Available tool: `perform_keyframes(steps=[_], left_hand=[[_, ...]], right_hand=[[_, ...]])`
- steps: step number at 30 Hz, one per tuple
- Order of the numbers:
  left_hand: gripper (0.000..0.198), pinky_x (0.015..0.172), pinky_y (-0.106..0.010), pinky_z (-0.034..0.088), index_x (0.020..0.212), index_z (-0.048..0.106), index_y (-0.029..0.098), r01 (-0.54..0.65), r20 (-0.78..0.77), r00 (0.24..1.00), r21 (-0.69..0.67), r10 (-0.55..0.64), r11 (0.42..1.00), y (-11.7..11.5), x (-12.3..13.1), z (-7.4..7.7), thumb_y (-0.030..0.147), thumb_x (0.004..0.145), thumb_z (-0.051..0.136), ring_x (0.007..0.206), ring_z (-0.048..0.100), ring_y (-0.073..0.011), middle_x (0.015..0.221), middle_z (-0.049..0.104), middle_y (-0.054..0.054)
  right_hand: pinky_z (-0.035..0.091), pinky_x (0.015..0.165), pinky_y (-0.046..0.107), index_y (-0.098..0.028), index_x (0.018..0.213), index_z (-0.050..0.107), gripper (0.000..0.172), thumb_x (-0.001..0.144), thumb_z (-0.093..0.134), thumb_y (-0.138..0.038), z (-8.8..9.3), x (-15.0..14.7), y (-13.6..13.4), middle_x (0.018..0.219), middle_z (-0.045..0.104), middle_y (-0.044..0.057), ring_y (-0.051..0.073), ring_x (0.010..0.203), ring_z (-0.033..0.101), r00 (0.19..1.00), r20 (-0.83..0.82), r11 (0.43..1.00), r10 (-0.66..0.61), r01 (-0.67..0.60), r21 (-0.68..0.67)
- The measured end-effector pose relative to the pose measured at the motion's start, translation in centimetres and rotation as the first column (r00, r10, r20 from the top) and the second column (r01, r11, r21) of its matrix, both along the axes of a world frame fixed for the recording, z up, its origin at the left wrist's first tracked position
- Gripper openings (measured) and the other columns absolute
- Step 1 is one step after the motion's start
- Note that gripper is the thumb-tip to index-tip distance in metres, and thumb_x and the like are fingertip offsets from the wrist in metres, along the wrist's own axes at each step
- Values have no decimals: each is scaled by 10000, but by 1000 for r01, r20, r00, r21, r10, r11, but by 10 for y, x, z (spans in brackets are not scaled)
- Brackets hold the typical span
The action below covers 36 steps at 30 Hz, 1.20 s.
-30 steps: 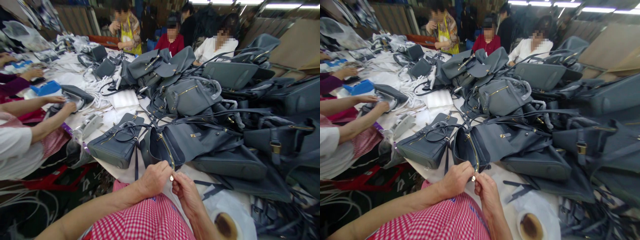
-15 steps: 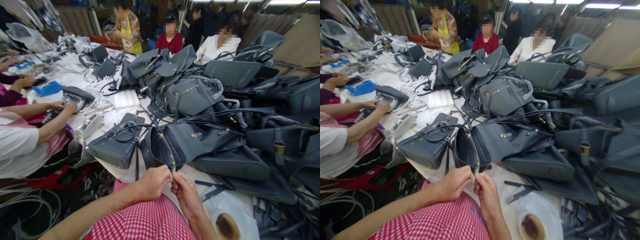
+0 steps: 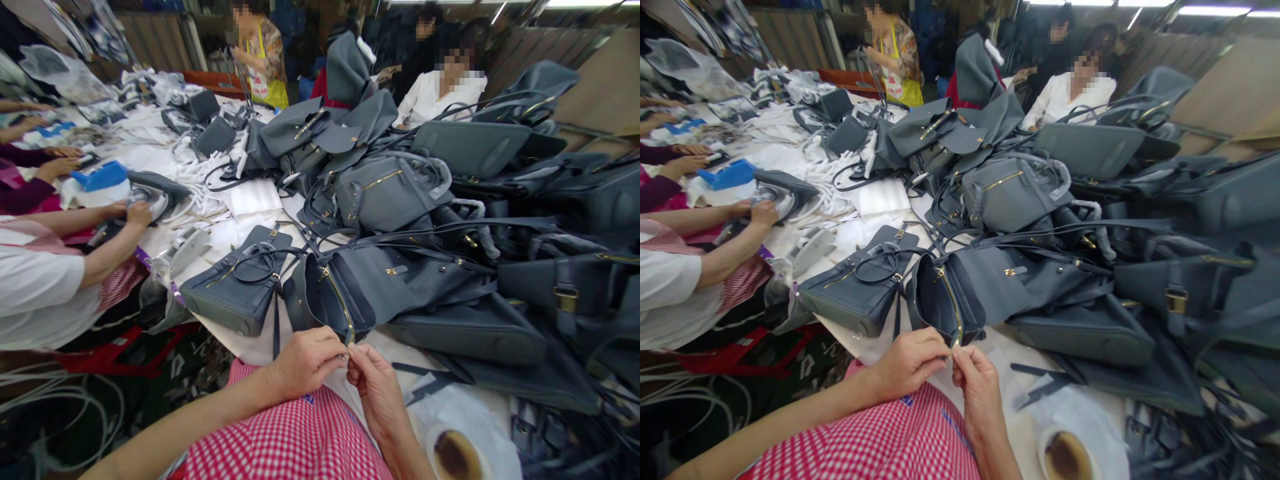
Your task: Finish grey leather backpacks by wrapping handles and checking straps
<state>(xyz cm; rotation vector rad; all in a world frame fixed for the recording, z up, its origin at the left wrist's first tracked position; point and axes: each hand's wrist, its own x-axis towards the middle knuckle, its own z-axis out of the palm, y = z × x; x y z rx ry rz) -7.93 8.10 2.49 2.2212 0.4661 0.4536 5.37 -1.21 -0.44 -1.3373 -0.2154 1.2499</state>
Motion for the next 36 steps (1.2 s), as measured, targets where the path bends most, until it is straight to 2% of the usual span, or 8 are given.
perform_keyframes(steps=[5, 12, 17, 23, 26, 30, 33, 36], left_hand=[[235, 738, -248, 416, 845, 623, 164, -53, -38, 998, 53, 55, 997, -2, 3, -11, 212, 946, 417, 794, 575, -162, 816, 624, -69], [208, 623, -262, 381, 834, 575, 170, 28, -194, 980, 352, 44, 935, -4, 8, -18, 146, 909, 383, 727, 518, -175, 775, 574, -58], [269, 583, -247, 407, 746, 553, 161, -98, -8, 994, 311, 106, 945, 0, 1, -13, 207, 939, 370, 627, 507, -143, 692, 554, -27], [232, 711, -221, 467, 990, 628, 145, -22, 141, 990, 259, -15, 966, 1, -2, -10, 190, 956, 404, 790, 592, -126, 848, 646, -49], [285, 627, -224, 443, 855, 629, 150, -34, 103, 995, 423, -11, 906, 0, 1, -15, 176, 962, 367, 698, 565, -116, 759, 619, -26], [333, 544, -262, 381, 722, 570, 157, 42, 17, 997, 651, -70, 758, 3, 4, -14, 167, 966, 345, 620, 502, -131, 675, 552, -12], [317, 520, -287, 350, 701, 536, 161, 112, -20, 990, 708, -139, 698, 7, 5, -11, 171, 961, 357, 609, 475, -144, 669, 523, -12], [305, 524, -292, 346, 709, 523, 164, 154, -62, 986, 710, -157, 687, 10, 8, -12, 167, 957, 345, 617, 465, -153, 677, 511, -17]], right_hand=[[267, 510, 231, -182, 570, 559, 354, 669, 767, -452, 0, -2, -2, 512, 417, -61, 93, 526, 307, 1000, 15, 1000, 17, -17, 8], [254, 479, 224, -177, 576, 575, 341, 668, 775, -438, 0, -5, -2, 505, 412, -59, 84, 506, 307, 999, -50, 1000, 21, -21, 1], [254, 458, 209, -171, 572, 560, 374, 605, 816, -443, 1, -5, 1, 503, 421, -64, 68, 480, 307, 992, -127, 1000, -21, 19, -17], [272, 472, 210, -174, 555, 549, 368, 640, 793, -436, -1, -4, 0, 497, 422, -60, 73, 491, 316, 996, -89, 1000, 12, -11, 12], [269, 475, 215, -179, 543, 533, 365, 666, 774, -424, -4, -4, -3, 492, 412, -60, 77, 490, 316, 997, -72, 999, 30, -29, 15], [255, 469, 229, -183, 522, 502, 377, 666, 767, -409, -6, -5, -4, 486, 426, -58, 75, 476, 324, 997, -77, 1000, 24, -24, 1], [228, 457, 237, -189, 514, 477, 389, 666, 757, -413, -6, -7, -3, 474, 410, -65, 71, 455, 308, 994, -108, 1000, 9, -11, -20], [211, 447, 236, -193, 518, 475, 389, 638, 765, -424, -6, -8, -1, 466, 399, -70, 68, 440, 297, 988, -153, 999, -8, 2, -34]])
